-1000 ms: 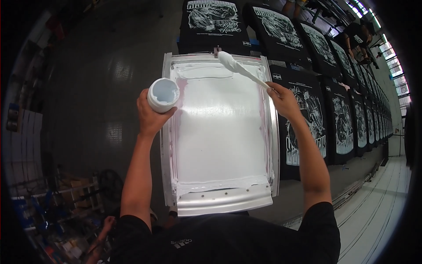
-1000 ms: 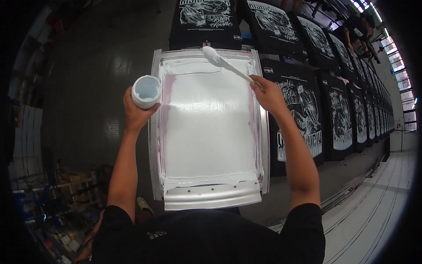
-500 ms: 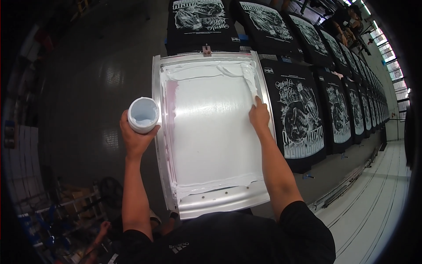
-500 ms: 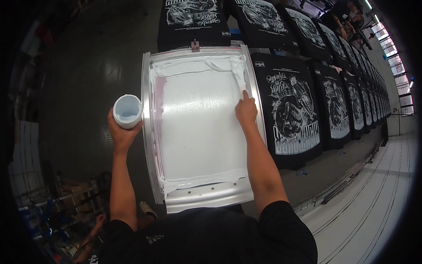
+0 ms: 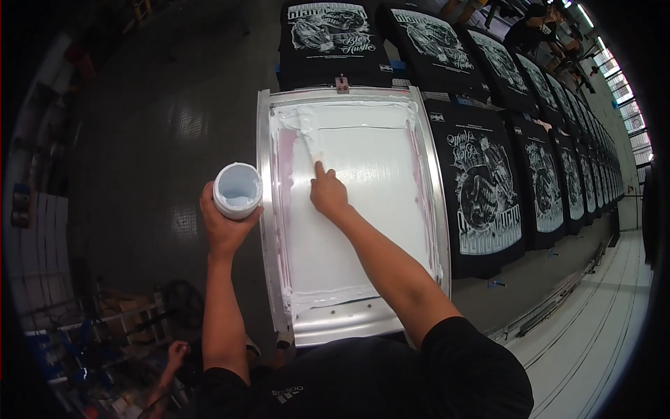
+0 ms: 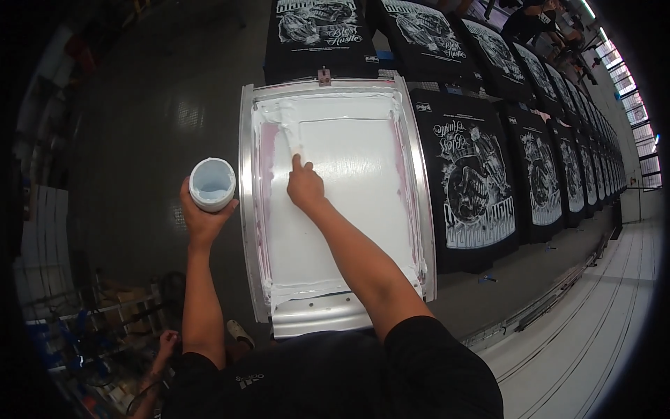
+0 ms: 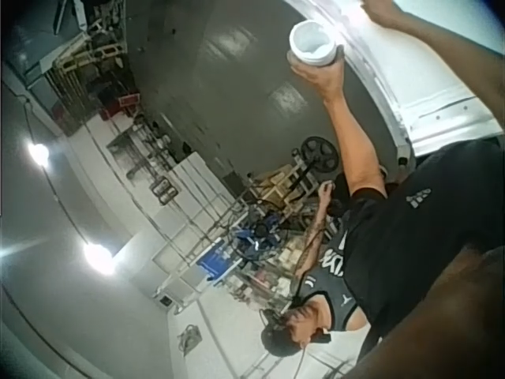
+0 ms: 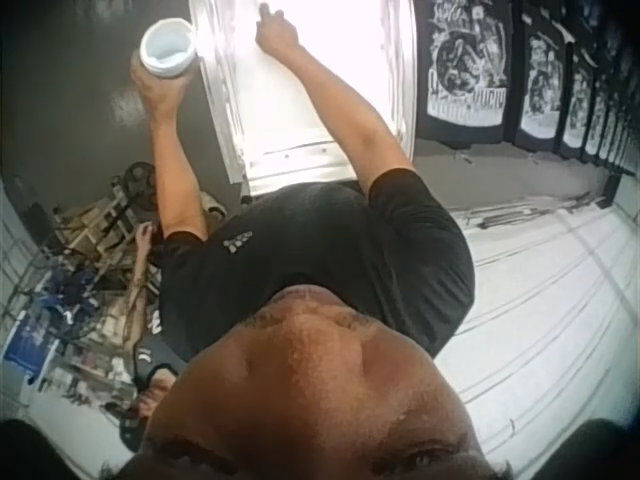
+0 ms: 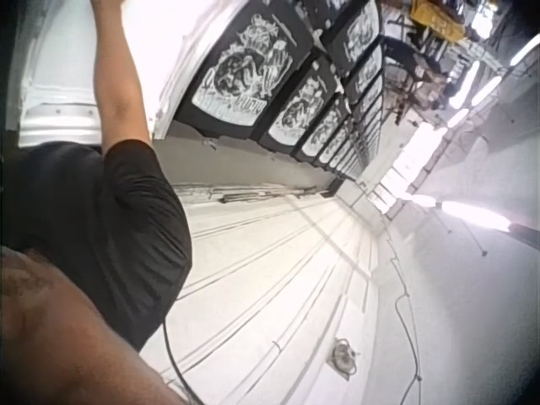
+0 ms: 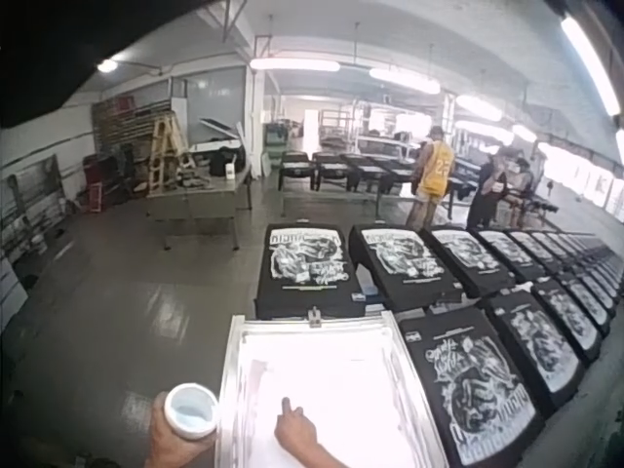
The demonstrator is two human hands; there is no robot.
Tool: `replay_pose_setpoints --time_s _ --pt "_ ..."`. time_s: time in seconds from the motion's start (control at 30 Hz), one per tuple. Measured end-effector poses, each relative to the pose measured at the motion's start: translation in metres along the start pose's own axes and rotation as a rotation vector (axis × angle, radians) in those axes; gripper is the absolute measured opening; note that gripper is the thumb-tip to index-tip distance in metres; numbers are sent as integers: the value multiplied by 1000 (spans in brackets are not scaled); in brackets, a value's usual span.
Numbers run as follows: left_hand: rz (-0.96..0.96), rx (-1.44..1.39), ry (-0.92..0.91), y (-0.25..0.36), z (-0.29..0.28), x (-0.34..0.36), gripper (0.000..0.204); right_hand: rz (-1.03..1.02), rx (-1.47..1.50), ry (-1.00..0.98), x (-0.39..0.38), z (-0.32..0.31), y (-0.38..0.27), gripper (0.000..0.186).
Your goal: Printing a graphic onto black t-shirts using a screen and squeegee.
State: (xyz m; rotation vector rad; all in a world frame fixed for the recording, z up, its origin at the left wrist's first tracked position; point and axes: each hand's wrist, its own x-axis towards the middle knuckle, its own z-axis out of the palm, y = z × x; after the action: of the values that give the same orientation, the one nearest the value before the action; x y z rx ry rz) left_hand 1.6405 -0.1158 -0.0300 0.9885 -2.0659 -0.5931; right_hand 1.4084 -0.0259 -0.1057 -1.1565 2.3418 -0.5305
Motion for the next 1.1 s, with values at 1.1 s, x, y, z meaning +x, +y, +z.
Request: replay_pose_setpoints --time_s 1.1 --pt "-342 -617 331 93 -75 -193 98 -695 449 -52 -273 -284 28 57"
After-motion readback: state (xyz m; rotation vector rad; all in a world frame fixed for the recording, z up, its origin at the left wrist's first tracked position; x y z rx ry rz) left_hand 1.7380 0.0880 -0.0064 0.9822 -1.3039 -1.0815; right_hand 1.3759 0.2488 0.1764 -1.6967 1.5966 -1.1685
